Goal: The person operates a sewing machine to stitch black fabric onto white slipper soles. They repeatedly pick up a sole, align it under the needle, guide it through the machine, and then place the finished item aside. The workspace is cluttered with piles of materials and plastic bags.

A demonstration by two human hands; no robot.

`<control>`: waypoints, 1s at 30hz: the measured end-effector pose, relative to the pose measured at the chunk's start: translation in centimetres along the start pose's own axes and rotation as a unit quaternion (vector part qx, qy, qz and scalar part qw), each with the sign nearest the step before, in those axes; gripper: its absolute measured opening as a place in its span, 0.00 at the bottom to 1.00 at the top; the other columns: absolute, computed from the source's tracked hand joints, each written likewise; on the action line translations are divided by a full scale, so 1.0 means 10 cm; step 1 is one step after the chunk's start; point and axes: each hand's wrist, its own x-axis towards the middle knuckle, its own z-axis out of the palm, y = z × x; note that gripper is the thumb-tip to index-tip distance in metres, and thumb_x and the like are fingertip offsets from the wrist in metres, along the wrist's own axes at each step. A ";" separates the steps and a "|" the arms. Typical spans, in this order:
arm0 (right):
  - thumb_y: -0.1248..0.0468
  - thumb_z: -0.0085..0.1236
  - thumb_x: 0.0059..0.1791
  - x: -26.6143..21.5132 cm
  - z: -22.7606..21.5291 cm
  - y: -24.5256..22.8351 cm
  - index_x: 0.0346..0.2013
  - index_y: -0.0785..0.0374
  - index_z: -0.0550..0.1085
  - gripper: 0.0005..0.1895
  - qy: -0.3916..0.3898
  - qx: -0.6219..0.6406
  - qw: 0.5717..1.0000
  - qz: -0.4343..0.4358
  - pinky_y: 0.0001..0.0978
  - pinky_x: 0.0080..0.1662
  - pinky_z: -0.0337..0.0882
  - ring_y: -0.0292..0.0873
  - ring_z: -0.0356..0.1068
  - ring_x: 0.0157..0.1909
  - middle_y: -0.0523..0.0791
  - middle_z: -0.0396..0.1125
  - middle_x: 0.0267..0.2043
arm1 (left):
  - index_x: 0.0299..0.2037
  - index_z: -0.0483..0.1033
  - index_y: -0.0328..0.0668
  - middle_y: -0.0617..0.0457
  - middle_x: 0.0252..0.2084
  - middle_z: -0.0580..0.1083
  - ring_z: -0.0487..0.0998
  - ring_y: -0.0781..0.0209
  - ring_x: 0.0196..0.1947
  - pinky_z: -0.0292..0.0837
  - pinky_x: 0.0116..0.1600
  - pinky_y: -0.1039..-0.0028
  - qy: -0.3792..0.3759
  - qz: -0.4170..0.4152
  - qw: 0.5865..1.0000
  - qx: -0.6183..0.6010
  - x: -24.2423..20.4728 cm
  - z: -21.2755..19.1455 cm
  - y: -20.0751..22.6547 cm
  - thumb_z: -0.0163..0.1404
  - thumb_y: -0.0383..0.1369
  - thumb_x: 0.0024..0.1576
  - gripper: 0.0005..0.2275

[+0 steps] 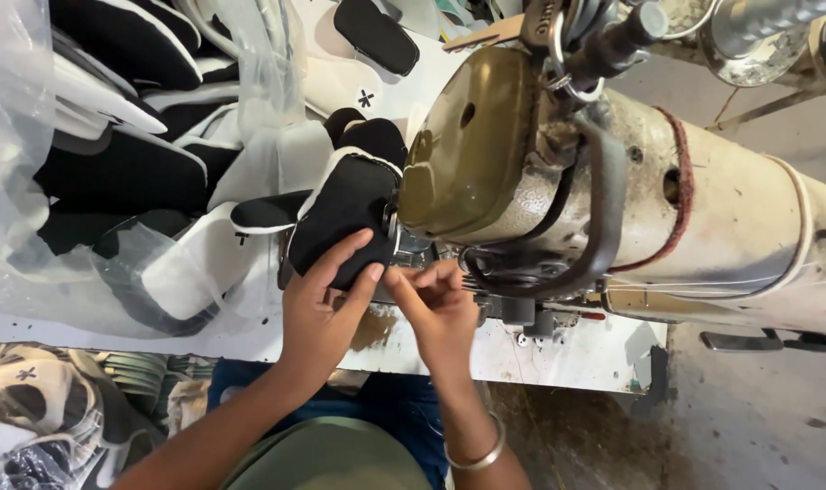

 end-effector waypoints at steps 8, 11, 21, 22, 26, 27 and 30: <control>0.64 0.70 0.61 0.00 -1.64 -1.04 0.54 0.69 0.68 0.19 0.359 -0.513 0.538 -0.565 0.46 0.62 0.72 0.49 0.68 0.55 0.51 0.65 0.52 | 0.57 0.77 0.40 0.55 0.49 0.82 0.79 0.73 0.38 0.74 0.39 0.80 -0.034 0.078 0.992 0.093 0.42 -0.10 0.20 0.56 0.30 0.59 0.16; 0.62 0.70 0.64 -0.08 -1.85 -0.62 0.56 0.72 0.65 0.22 0.374 -0.629 0.467 -0.497 0.52 0.66 0.70 0.50 0.64 0.55 0.52 0.61 0.50 | 0.57 0.78 0.44 0.55 0.46 0.82 0.79 0.71 0.32 0.73 0.37 0.79 -0.059 0.049 0.993 0.094 0.47 -0.21 0.28 0.55 0.31 0.59 0.16; 0.71 0.48 0.66 -0.68 -0.54 -0.98 0.53 0.69 0.65 0.03 0.385 -0.642 0.563 -0.350 0.34 0.61 0.69 0.45 0.67 0.51 0.50 0.62 0.49 | 0.58 0.74 0.37 0.44 0.52 0.74 0.74 0.43 0.54 0.73 0.56 0.59 0.186 0.332 0.773 0.507 0.01 -1.48 0.02 0.56 0.28 0.62 0.15; 0.71 0.52 0.65 -0.67 -0.58 -0.84 0.52 0.69 0.65 0.05 0.355 -0.574 0.633 -0.380 0.33 0.61 0.70 0.44 0.67 0.53 0.50 0.64 0.52 | 0.57 0.74 0.33 0.41 0.51 0.74 0.75 0.41 0.54 0.73 0.52 0.60 0.187 0.275 0.765 0.552 -0.06 -1.59 0.07 0.57 0.30 0.55 0.19; 0.73 0.57 0.47 -0.64 -0.47 -0.05 0.53 0.57 0.71 0.20 0.104 -0.357 0.895 -0.245 0.35 0.57 0.75 0.38 0.71 0.56 0.44 0.71 0.53 | 0.58 0.77 0.37 0.42 0.47 0.74 0.73 0.42 0.50 0.71 0.54 0.56 0.199 0.245 0.773 0.550 -0.41 -1.75 0.11 0.59 0.29 0.59 0.17; 0.73 0.57 0.47 -0.69 -0.25 0.04 0.53 0.57 0.71 0.20 0.103 -0.357 0.895 -0.246 0.35 0.57 0.75 0.38 0.71 0.56 0.44 0.71 0.53 | 0.58 0.77 0.37 0.42 0.47 0.74 0.73 0.42 0.50 0.71 0.54 0.56 0.200 0.246 0.773 0.550 -0.54 -1.73 -0.02 0.59 0.29 0.59 0.17; 0.56 0.51 0.54 -0.85 0.20 0.40 0.50 0.60 0.75 0.15 -0.184 -0.247 0.951 0.022 0.37 0.56 0.75 0.42 0.73 0.53 0.47 0.73 0.51 | 0.52 0.78 0.37 0.46 0.48 0.76 0.72 0.50 0.46 0.70 0.51 0.56 0.153 0.297 0.826 0.455 -0.87 -1.57 -0.23 0.52 0.21 0.50 0.18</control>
